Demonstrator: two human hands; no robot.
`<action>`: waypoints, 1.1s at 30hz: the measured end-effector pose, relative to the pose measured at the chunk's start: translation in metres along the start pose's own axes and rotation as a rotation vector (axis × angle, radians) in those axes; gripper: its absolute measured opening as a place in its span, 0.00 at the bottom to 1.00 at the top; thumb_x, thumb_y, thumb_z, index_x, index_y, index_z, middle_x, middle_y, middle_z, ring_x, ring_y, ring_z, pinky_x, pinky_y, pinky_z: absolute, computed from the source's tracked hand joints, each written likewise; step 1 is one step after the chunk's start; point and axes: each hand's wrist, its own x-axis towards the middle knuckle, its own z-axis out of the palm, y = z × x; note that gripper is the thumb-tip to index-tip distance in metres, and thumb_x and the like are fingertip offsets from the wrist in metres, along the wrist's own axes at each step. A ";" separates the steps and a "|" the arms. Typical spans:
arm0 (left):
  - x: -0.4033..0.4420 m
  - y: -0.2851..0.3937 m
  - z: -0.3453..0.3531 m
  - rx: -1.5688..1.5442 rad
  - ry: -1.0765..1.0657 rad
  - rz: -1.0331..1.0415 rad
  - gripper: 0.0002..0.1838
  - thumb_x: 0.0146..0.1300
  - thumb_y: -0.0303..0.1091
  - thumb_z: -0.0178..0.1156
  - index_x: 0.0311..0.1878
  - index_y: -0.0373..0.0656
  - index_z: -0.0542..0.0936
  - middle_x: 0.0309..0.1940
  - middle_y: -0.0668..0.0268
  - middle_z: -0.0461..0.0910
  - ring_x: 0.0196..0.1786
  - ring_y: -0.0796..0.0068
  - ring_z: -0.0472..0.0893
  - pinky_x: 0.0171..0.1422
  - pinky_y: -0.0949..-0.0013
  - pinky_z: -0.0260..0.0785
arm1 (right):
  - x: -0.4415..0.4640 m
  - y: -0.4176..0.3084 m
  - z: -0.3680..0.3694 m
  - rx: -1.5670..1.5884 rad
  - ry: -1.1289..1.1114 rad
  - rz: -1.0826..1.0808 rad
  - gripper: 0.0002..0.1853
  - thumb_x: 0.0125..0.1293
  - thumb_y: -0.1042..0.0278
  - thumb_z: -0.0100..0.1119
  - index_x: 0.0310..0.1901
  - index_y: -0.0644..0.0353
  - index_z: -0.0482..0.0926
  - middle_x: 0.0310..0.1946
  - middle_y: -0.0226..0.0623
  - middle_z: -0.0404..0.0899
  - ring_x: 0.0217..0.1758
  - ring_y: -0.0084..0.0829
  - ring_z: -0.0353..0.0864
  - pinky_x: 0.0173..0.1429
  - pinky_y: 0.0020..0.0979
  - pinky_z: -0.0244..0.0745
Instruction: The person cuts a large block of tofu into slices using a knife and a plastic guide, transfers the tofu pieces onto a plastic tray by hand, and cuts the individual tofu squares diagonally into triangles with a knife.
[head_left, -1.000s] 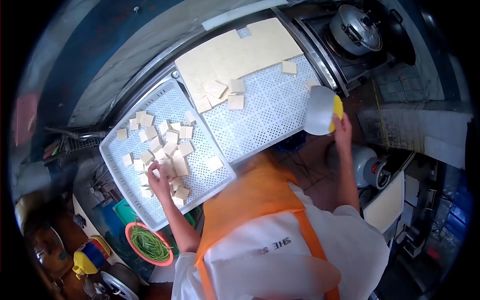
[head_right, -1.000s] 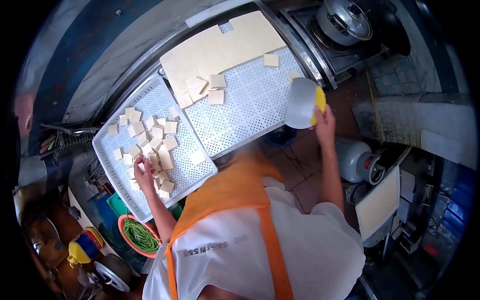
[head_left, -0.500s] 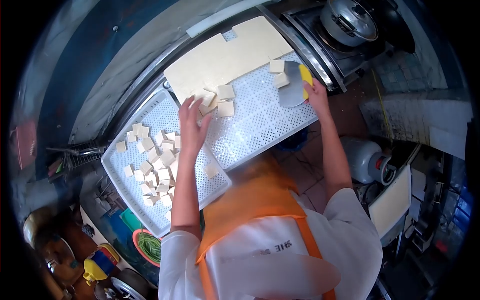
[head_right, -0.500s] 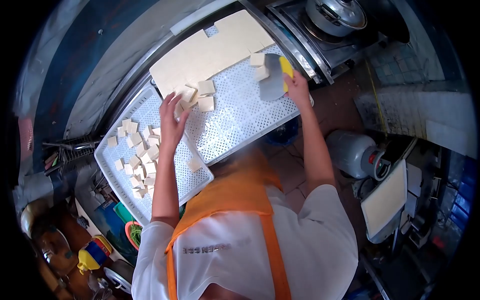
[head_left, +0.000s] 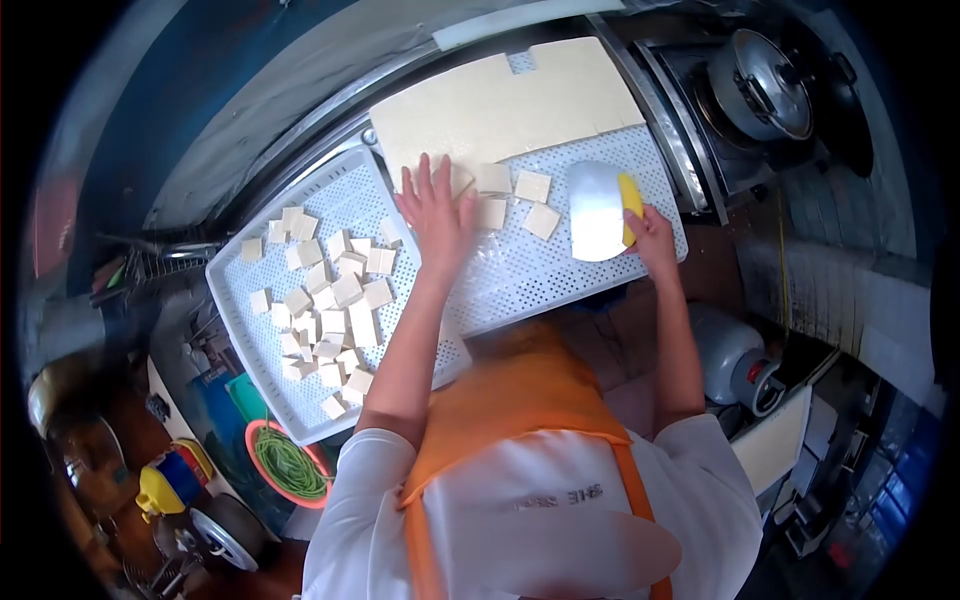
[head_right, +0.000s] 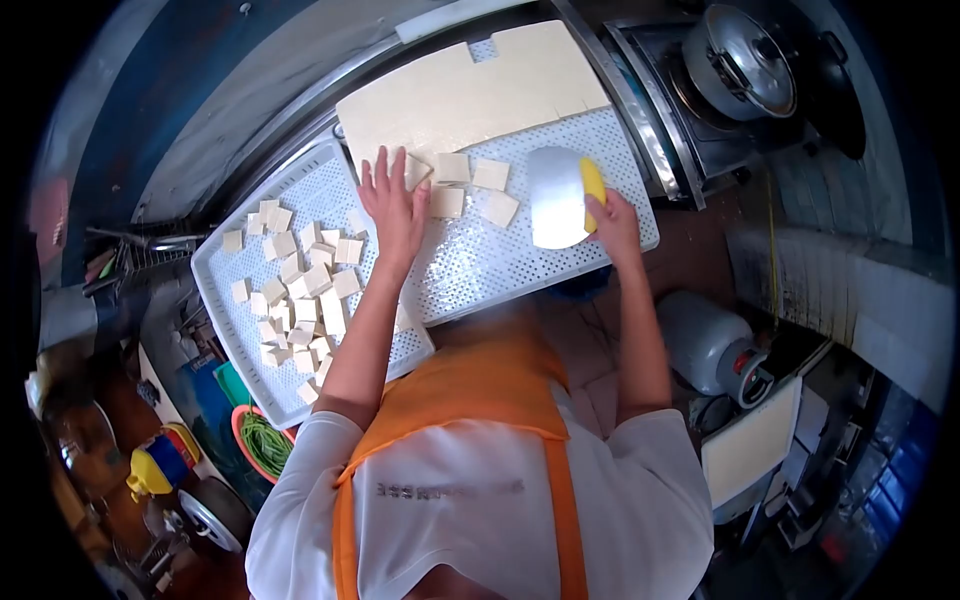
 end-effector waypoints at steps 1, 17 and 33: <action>-0.001 -0.002 0.002 0.019 -0.036 0.018 0.33 0.70 0.48 0.55 0.76 0.53 0.61 0.77 0.56 0.53 0.80 0.43 0.45 0.79 0.36 0.31 | -0.003 0.000 0.013 0.017 -0.029 0.021 0.14 0.71 0.65 0.59 0.51 0.67 0.78 0.33 0.36 0.83 0.29 0.22 0.83 0.23 0.24 0.80; 0.001 0.019 0.018 0.157 -0.099 -0.071 0.41 0.58 0.65 0.60 0.72 0.56 0.69 0.77 0.54 0.52 0.80 0.38 0.40 0.73 0.23 0.21 | 0.005 -0.035 0.088 0.040 -0.416 0.099 0.17 0.72 0.66 0.57 0.56 0.69 0.75 0.39 0.39 0.83 0.34 0.25 0.84 0.27 0.25 0.83; -0.048 -0.058 -0.064 -0.188 0.276 -0.015 0.42 0.56 0.46 0.65 0.73 0.44 0.65 0.73 0.47 0.58 0.74 0.40 0.58 0.77 0.42 0.48 | -0.063 -0.081 0.242 0.097 -0.772 -0.121 0.16 0.72 0.68 0.58 0.55 0.67 0.74 0.39 0.39 0.83 0.37 0.24 0.85 0.33 0.27 0.84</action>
